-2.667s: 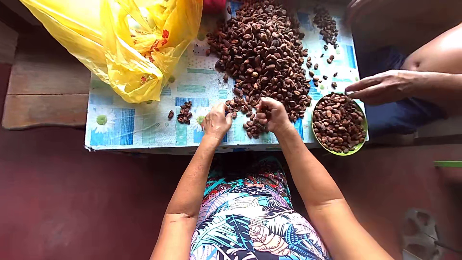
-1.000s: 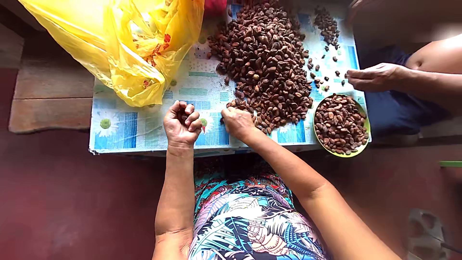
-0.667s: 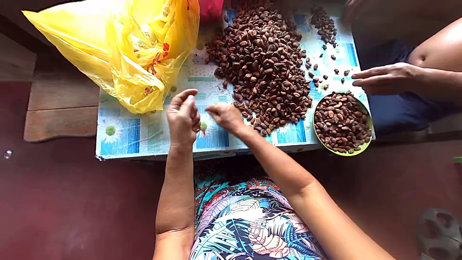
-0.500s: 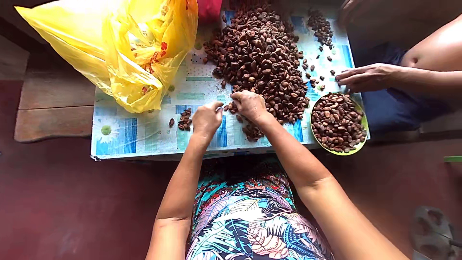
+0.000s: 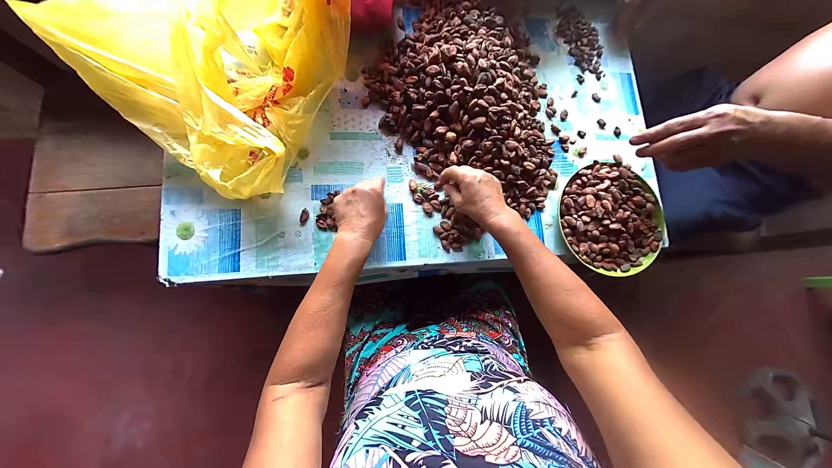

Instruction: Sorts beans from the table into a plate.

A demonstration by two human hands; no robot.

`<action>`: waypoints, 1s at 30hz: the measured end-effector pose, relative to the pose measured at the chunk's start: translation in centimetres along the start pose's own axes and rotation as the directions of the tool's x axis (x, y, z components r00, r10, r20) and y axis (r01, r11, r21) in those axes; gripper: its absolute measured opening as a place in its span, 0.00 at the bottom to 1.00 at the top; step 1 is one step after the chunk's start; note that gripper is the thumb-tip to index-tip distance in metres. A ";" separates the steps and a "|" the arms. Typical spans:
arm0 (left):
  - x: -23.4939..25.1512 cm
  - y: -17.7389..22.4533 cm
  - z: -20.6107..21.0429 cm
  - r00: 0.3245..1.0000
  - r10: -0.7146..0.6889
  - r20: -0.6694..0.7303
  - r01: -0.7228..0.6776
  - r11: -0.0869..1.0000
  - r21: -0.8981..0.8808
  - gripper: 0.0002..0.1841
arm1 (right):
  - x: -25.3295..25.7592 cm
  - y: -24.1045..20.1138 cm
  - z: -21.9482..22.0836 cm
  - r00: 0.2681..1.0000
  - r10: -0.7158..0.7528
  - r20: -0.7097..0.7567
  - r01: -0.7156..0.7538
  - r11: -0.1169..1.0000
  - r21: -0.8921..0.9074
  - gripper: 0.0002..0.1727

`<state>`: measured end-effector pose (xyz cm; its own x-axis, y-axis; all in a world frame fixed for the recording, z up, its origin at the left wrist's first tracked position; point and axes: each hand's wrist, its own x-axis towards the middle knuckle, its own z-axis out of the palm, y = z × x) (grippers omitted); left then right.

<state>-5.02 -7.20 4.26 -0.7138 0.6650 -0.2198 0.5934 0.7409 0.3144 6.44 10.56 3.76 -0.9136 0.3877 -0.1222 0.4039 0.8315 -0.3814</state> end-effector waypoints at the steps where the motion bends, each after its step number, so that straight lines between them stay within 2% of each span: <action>1: 0.5 0.2 0.4 0.995 0.100 -0.011 -0.101 0.994 -0.050 0.18 | 0.3 -0.7 0.2 1.000 -0.006 0.031 0.006 1.000 -0.026 0.17; 4: 1.6 1.1 2.6 0.957 0.288 -0.032 -0.290 0.953 -0.087 0.15 | 1.2 -2.8 0.8 0.988 0.014 0.156 0.007 0.990 -0.138 0.18; 7: 1.6 1.0 4.4 0.945 0.309 -0.111 -0.319 0.942 -0.098 0.13 | 2.1 -3.1 0.8 0.978 0.058 0.203 -0.024 0.986 -0.166 0.17; 9: 1.2 0.6 5.3 0.937 0.304 -0.171 -0.327 0.936 -0.132 0.14 | 2.2 -2.3 0.6 0.981 0.085 0.175 -0.079 0.996 -0.039 0.17; 11: 0.9 0.1 5.8 0.922 0.309 -0.231 -0.345 0.930 -0.130 0.14 | 2.2 -0.7 0.4 0.991 0.103 0.084 -0.121 0.960 0.251 0.17; 12: 0.8 -0.1 6.0 0.913 0.310 -0.265 -0.350 0.929 -0.121 0.14 | 2.0 0.1 0.4 0.993 0.110 0.033 -0.113 0.892 0.437 0.16; 13: 0.7 -0.2 6.2 0.907 0.303 -0.293 -0.348 0.930 -0.115 0.14 | 1.6 0.7 0.5 0.991 0.131 -0.013 -0.095 0.777 0.622 0.15; 15: 0.6 -0.2 6.1 0.914 0.269 -0.303 -0.318 0.940 -0.125 0.14 | 0.2 1.4 0.3 0.979 0.202 0.027 -0.109 0.406 0.907 0.09; 16: 0.6 0.0 5.8 0.934 0.240 -0.263 -0.284 0.948 -0.145 0.15 | -0.5 1.7 0.1 0.973 0.207 0.106 -0.148 0.202 0.968 0.06; 17: 0.7 0.1 5.3 0.957 0.208 -0.202 -0.245 0.953 -0.176 0.16 | -1.1 2.2 -0.2 0.966 0.189 0.177 -0.188 0.046 0.981 0.07; 19: 1.0 0.3 4.2 0.988 0.139 -0.062 -0.150 0.958 -0.246 0.18 | -2.3 3.2 -0.2 0.957 0.140 0.252 -0.233 -0.138 0.963 0.11; 21: 1.2 0.3 3.6 0.996 0.083 0.013 -0.076 0.951 -0.301 0.19 | -3.3 3.8 0.1 0.956 0.093 0.277 -0.249 -0.234 0.940 0.14; 24: 1.6 0.2 3.1 0.997 0.041 0.063 -0.017 0.936 -0.351 0.19 | -4.1 4.1 0.8 0.966 -0.037 0.256 -0.255 -0.321 0.912 0.20; 30: 2.2 -0.9 3.7 0.995 0.093 0.036 -0.069 0.901 -0.427 0.18 | -4.7 4.0 1.3 0.968 -0.085 0.238 -0.252 -0.315 0.915 0.20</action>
<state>-5.76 -6.09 0.09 -0.6414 0.7340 -0.2231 0.4250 0.5821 0.6932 12.30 11.50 1.65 -0.9292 0.2103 -0.3038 0.0610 -0.7236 -0.6875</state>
